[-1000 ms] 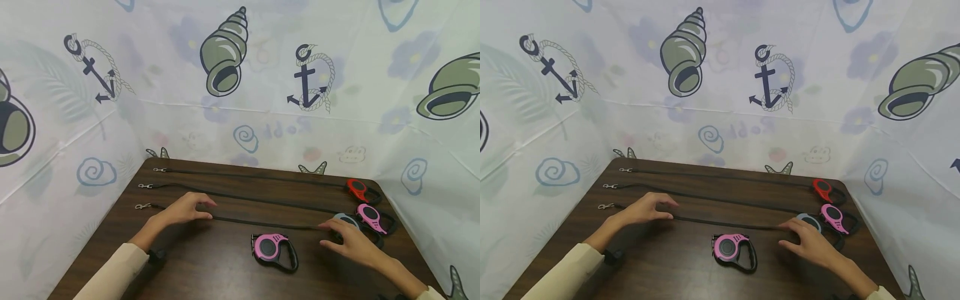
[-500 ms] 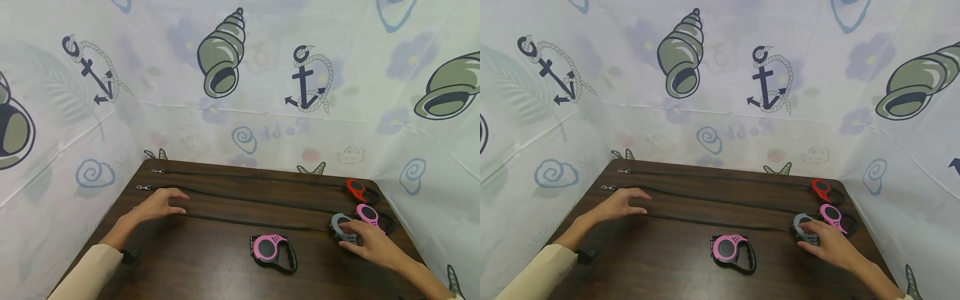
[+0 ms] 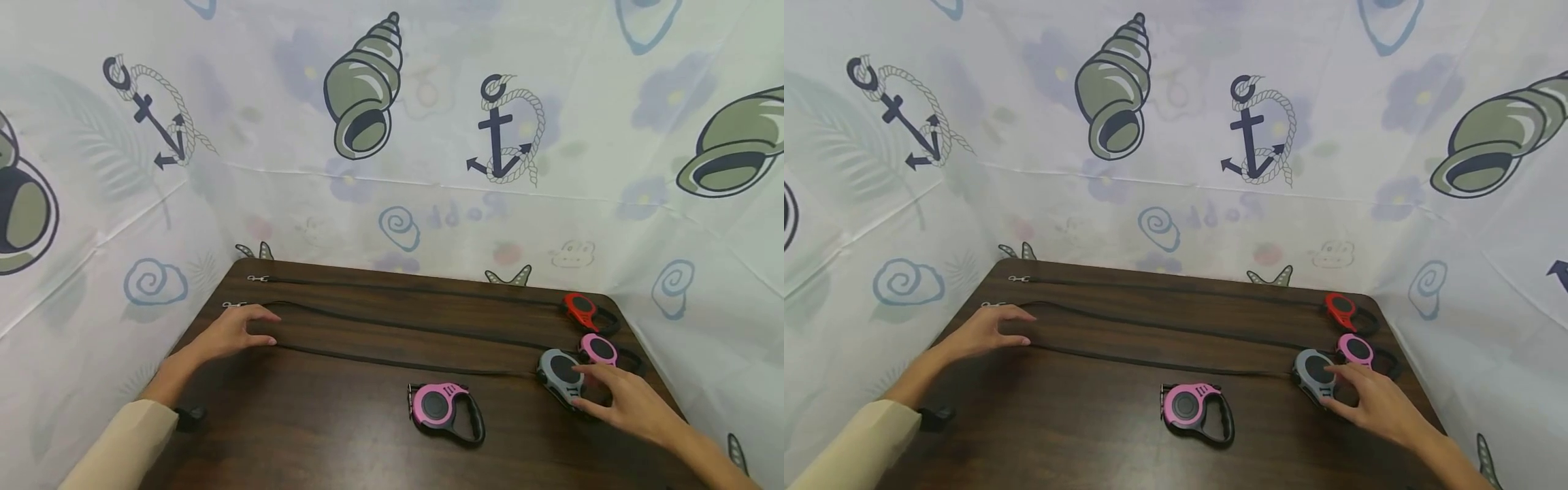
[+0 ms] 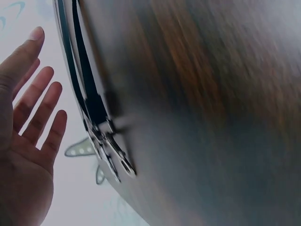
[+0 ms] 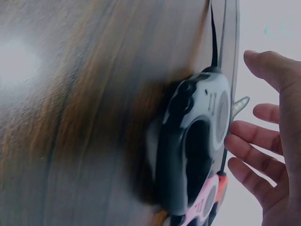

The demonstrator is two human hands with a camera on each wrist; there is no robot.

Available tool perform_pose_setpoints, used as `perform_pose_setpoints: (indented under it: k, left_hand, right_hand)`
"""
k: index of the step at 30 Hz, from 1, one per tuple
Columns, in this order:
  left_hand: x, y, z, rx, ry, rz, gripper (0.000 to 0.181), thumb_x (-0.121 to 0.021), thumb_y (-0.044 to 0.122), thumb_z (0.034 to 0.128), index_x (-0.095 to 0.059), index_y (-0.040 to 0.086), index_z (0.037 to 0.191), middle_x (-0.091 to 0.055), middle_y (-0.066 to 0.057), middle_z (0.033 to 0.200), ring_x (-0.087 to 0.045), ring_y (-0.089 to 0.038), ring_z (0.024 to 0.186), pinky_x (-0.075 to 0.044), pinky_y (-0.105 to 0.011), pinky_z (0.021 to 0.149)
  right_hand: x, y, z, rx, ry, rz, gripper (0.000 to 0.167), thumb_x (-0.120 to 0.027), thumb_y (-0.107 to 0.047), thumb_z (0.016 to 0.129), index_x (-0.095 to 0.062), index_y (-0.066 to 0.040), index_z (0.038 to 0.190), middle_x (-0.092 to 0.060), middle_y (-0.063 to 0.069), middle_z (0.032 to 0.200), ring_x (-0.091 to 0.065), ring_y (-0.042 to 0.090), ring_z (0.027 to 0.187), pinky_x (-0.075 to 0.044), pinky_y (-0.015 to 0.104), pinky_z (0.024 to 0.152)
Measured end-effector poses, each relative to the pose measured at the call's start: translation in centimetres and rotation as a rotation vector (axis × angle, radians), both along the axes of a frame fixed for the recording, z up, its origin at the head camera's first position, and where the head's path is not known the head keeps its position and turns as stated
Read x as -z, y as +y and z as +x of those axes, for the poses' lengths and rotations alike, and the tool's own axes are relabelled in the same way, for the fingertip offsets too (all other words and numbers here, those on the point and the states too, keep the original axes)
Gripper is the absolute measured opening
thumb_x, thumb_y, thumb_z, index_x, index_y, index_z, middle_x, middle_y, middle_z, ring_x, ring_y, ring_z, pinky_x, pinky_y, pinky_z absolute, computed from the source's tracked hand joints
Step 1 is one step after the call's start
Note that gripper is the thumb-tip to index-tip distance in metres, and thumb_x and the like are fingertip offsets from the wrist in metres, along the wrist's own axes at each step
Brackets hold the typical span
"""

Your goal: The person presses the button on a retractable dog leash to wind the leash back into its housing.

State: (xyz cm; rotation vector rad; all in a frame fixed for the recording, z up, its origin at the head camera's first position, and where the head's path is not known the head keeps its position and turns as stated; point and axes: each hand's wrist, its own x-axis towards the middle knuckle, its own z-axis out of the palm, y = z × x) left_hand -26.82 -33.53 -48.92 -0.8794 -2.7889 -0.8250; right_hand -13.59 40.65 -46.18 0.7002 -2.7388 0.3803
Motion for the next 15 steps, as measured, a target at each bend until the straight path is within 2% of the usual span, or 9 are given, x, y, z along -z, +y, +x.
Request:
perform_pose_setpoints:
  k: [7,10,15]
  left_hand:
    - [0.2,-1.9,0.2,-0.013,0.08,-0.036,0.044,-0.095,0.02,0.0781,-0.078,0.006,0.117,-0.079,-0.007,0.113,-0.072,-0.036,0.108,-0.054,-0.057,0.091]
    - [0.3,-2.5,0.1,-0.03,0.072,-0.049,0.045,-0.096,0.021,0.0765,-0.079,0.007,0.116,-0.078,-0.009,0.113,-0.072,-0.039,0.109,-0.053,-0.058,0.093]
    - [0.6,-3.5,-0.2,-0.038,0.021,-0.071,0.047,-0.097,0.02,0.0748,-0.079,0.005,0.116,-0.077,-0.015,0.115,-0.066,-0.05,0.119,-0.049,-0.064,0.1]
  right_hand:
    - [1.4,0.6,0.8,0.016,0.024,0.007,0.064,-0.098,-0.039,0.071,-0.074,-0.008,0.121,-0.069,-0.011,0.087,-0.064,0.002,0.074,-0.054,0.029,0.06]
    - [1.6,1.0,1.1,0.027,0.04,0.008,0.066,-0.1,-0.039,0.068,-0.074,-0.009,0.122,-0.069,-0.011,0.087,-0.063,0.002,0.073,-0.053,0.029,0.059]
    - [2.0,1.5,1.2,0.029,0.031,0.011,0.071,-0.1,-0.039,0.067,-0.072,-0.009,0.125,-0.068,-0.012,0.088,-0.063,0.003,0.073,-0.054,0.031,0.06]
